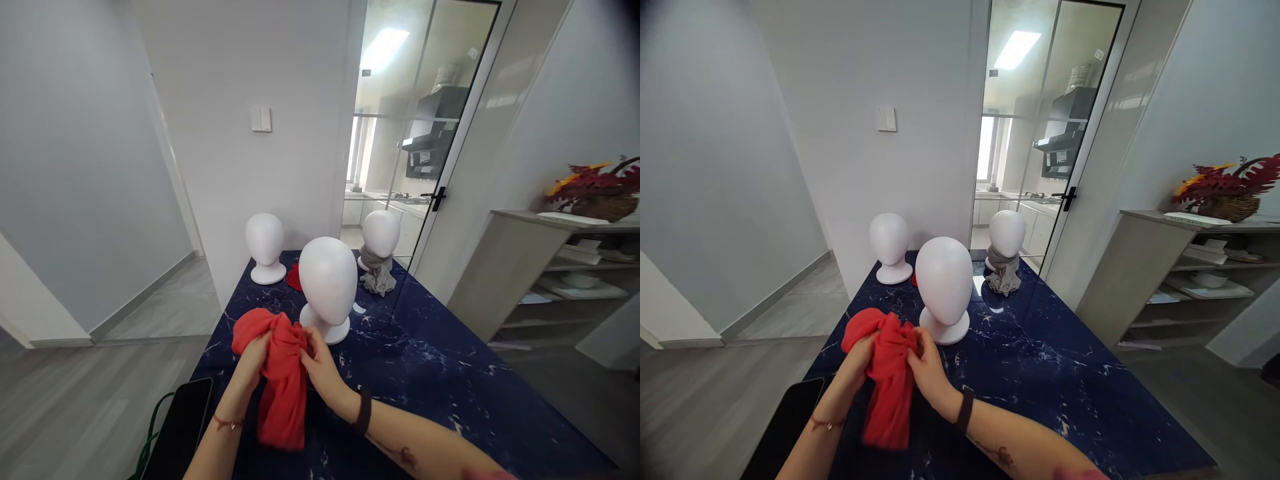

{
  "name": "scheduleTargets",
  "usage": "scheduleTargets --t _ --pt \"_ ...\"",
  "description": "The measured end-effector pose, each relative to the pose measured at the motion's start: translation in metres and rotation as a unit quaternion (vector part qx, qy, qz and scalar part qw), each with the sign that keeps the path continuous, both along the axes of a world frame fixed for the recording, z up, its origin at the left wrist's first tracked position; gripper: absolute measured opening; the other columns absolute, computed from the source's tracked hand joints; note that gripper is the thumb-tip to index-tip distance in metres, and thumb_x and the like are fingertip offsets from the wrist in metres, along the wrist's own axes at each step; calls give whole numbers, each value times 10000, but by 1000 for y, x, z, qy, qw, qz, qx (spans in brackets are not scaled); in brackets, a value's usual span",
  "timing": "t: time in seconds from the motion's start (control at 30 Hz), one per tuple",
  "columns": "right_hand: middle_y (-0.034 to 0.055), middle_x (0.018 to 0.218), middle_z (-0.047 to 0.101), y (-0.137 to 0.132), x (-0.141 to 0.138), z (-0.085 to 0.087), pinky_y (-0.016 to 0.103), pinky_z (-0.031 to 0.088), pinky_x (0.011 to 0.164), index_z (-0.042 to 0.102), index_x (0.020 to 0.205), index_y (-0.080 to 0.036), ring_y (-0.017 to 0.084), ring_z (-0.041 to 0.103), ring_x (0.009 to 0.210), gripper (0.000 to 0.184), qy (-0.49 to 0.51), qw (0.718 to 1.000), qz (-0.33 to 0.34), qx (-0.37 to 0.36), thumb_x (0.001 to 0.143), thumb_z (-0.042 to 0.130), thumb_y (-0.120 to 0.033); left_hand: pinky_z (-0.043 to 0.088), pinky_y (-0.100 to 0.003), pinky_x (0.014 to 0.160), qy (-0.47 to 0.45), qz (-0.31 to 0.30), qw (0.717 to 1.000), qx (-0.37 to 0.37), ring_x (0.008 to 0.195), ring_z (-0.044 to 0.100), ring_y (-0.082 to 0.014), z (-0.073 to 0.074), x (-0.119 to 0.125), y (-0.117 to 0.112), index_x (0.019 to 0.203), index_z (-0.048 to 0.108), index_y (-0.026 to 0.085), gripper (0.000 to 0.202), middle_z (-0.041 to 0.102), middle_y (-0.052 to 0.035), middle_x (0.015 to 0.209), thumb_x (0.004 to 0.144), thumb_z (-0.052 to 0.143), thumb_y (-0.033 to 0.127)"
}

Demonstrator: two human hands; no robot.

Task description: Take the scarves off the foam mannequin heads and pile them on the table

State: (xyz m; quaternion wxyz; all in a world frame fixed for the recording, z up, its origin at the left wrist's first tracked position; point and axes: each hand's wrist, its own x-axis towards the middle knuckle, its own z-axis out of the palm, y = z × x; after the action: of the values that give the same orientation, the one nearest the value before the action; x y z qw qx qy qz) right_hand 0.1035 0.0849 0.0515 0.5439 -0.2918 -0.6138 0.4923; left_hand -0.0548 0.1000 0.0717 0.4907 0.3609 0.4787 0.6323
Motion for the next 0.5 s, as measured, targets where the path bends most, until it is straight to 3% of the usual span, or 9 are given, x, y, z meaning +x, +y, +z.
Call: scheduleTargets --t 0.1,0.17,0.23,0.3,0.37,0.43,0.5 --pt "88 1312 443 -4 2 -18 375 493 862 378 1300 -298 162 597 912 638 30 991 67 -111 742 688 -327 511 -344 840 -34 -40 992 -111 926 655 -258 -3 -4 -29 805 700 145 218 718 -77 832 619 695 257" --pt "99 1407 360 -9 8 -14 380 495 850 237 1410 -358 162 604 901 982 -4 973 182 -138 608 804 -334 520 -386 832 -104 -127 970 -180 894 669 -266 -6 -3 -46 804 693 148 209 717 -79 811 635 669 270" --pt "90 1365 425 -14 13 -4 380 453 922 260 1422 -327 191 580 1000 1114 -41 949 286 -125 489 866 -305 529 -418 805 -144 -204 938 -239 833 680 -268 -10 1 -59 752 684 151 164 707 -81 753 660 654 284" --pt "64 1244 535 -14 18 2 355 410 965 425 1337 -258 206 543 1069 971 -79 936 329 -93 470 864 -264 535 -421 786 -142 -228 925 -269 782 684 -262 -12 5 -68 710 679 152 165 696 -79 704 675 665 313" --pt "29 1026 625 -10 24 0 320 438 885 606 1105 -187 195 570 959 606 -137 936 314 -80 536 809 -223 533 -408 799 -112 -215 937 -250 806 685 -263 -12 1 -76 752 691 147 219 707 -82 740 664 702 347" --pt "-16 756 612 -3 29 -8 275 456 731 649 841 -142 149 564 742 270 -178 943 257 -111 586 729 -179 523 -399 832 -35 -179 962 -203 883 676 -278 -11 -13 -82 819 698 143 317 722 -92 826 640 736 402" --pt "-48 609 541 5 35 -17 239 430 635 618 712 -136 107 505 609 133 -150 956 190 -167 589 665 -157 504 -422 878 98 -122 974 -165 944 661 -308 -9 -34 -88 831 697 146 398 726 -105 880 609 748 473"
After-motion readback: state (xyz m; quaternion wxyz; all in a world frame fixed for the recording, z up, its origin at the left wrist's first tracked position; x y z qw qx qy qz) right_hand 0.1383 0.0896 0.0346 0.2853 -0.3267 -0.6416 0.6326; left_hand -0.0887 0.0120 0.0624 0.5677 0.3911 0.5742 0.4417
